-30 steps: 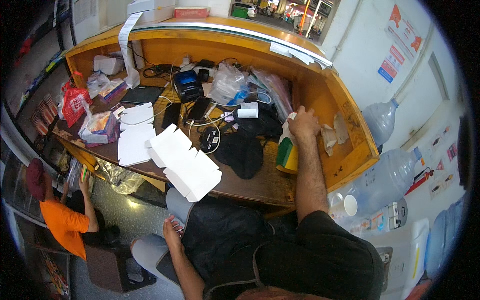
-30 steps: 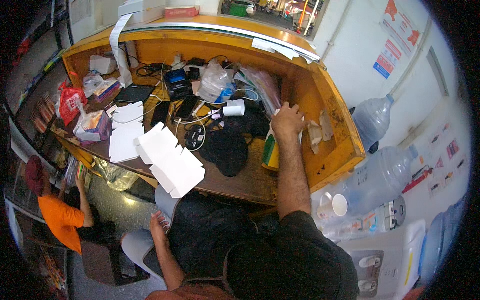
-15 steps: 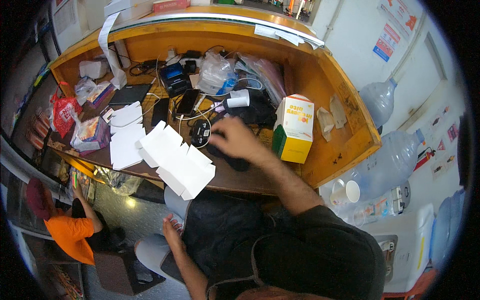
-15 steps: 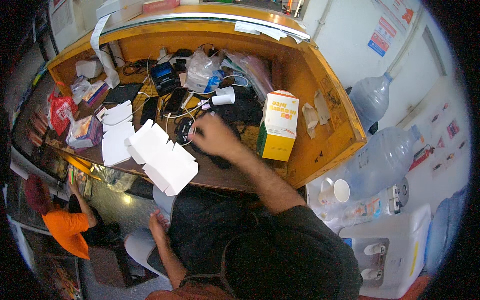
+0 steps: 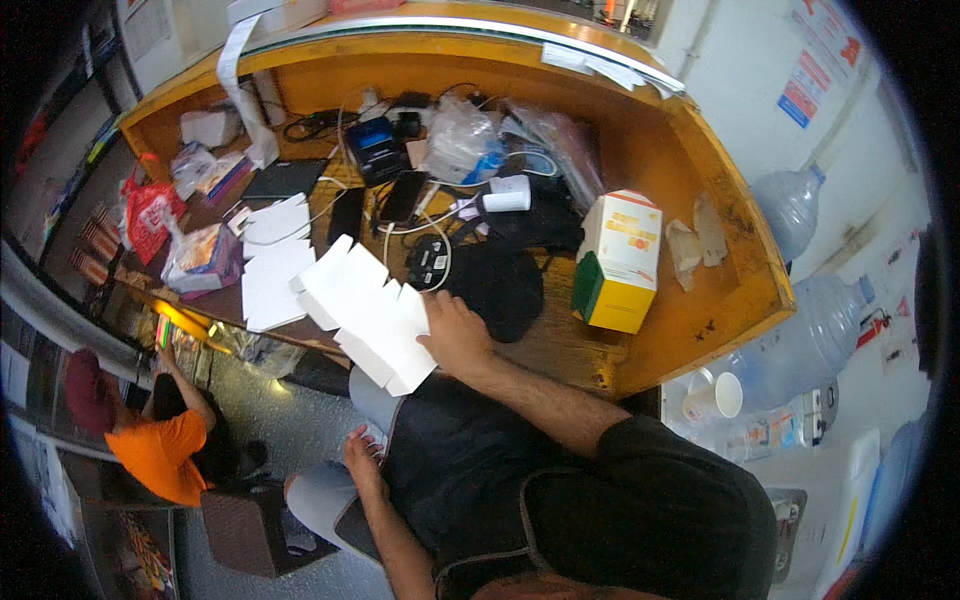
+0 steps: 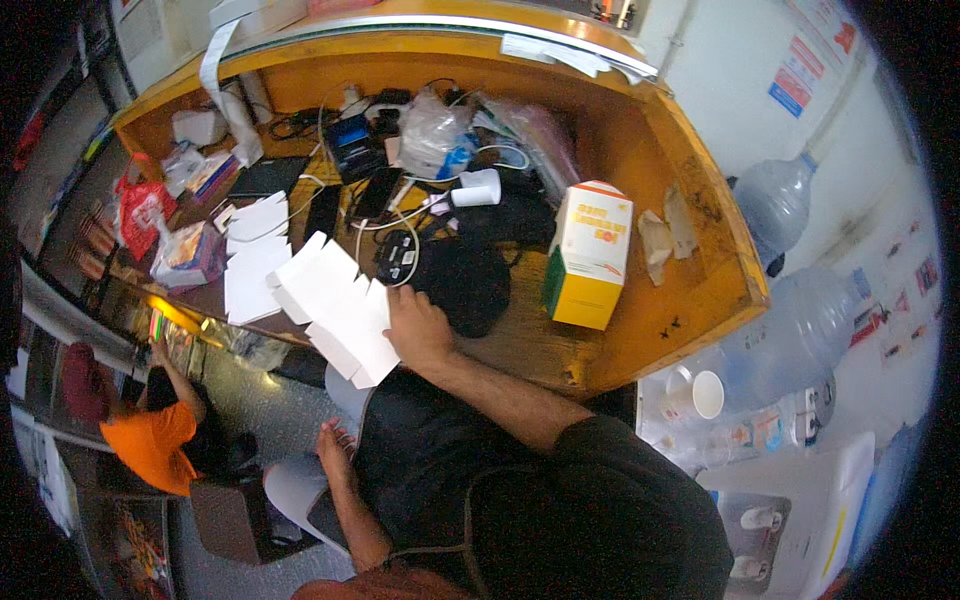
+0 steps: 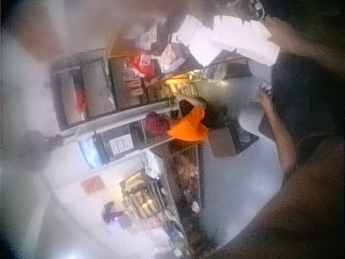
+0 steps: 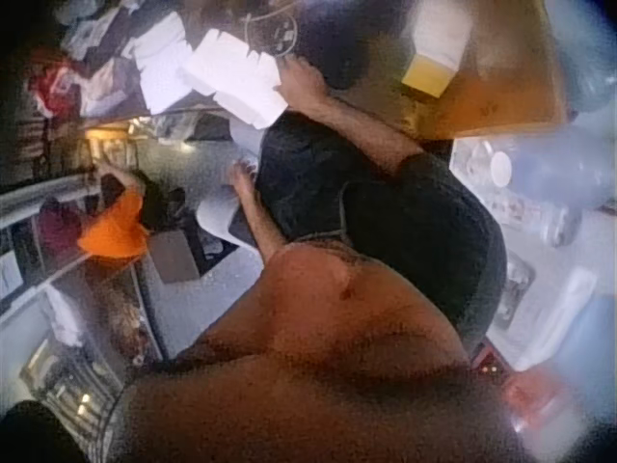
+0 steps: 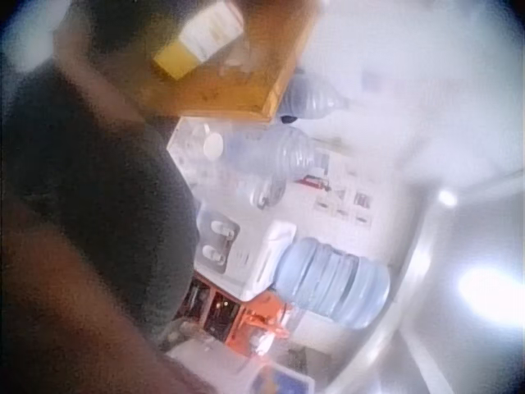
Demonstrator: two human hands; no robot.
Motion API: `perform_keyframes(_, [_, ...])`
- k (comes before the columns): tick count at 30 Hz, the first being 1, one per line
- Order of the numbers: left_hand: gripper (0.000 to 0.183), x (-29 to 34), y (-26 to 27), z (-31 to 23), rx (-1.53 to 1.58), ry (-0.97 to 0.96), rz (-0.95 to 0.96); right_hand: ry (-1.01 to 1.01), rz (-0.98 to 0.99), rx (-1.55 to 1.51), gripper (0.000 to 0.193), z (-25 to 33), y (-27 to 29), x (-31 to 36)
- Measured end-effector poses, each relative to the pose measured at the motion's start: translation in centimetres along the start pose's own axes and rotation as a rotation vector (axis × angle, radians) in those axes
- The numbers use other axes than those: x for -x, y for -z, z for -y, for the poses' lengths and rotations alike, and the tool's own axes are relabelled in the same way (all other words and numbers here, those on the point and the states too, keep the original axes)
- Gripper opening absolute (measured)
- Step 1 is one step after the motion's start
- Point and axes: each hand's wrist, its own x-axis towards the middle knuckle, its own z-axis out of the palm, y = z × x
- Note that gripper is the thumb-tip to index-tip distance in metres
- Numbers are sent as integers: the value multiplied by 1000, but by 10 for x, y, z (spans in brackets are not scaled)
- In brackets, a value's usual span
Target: The person assembles small cardboard boxes by folding flat pieces and applying adhesive tape to secure the edges. They handle multiple boxes one at a time, folding flaps and taping seams to form finished containers.
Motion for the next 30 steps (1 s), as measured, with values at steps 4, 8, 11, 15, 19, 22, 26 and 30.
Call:
perform_keyframes(4, [49, 3, -9, 0, -15, -7, 34, 21, -101, 24, 64, -11, -10, 3])
perform_keyframes(8, [46, 2, -7, 2, -25, -3, 31, 82, -176, -14, 57, -13, -15, 0])
perform_keyframes(11, [45, 6, -11, 1, -37, -22, 12, 145, -205, 63, 47, -13, -17, -3])
perform_keyframes(15, [45, 8, -14, 0, -26, -23, -9, -32, -172, -371, 46, -21, -21, -10])
perform_keyframes(19, [40, 18, -12, -12, 9, -135, -55, 77, -261, -769, 39, -30, -8, -32])
perform_keyframes(22, [31, 30, -15, -30, 81, -493, -216, 68, -314, -930, 36, -23, 16, -49])
perform_keyframes(26, [23, 69, -27, -75, 3, -683, -258, 32, -288, -881, 35, -4, 51, -49])
perform_keyframes(30, [27, 123, -43, -134, -371, -970, -226, 172, -446, -802, 31, 16, 60, -29])
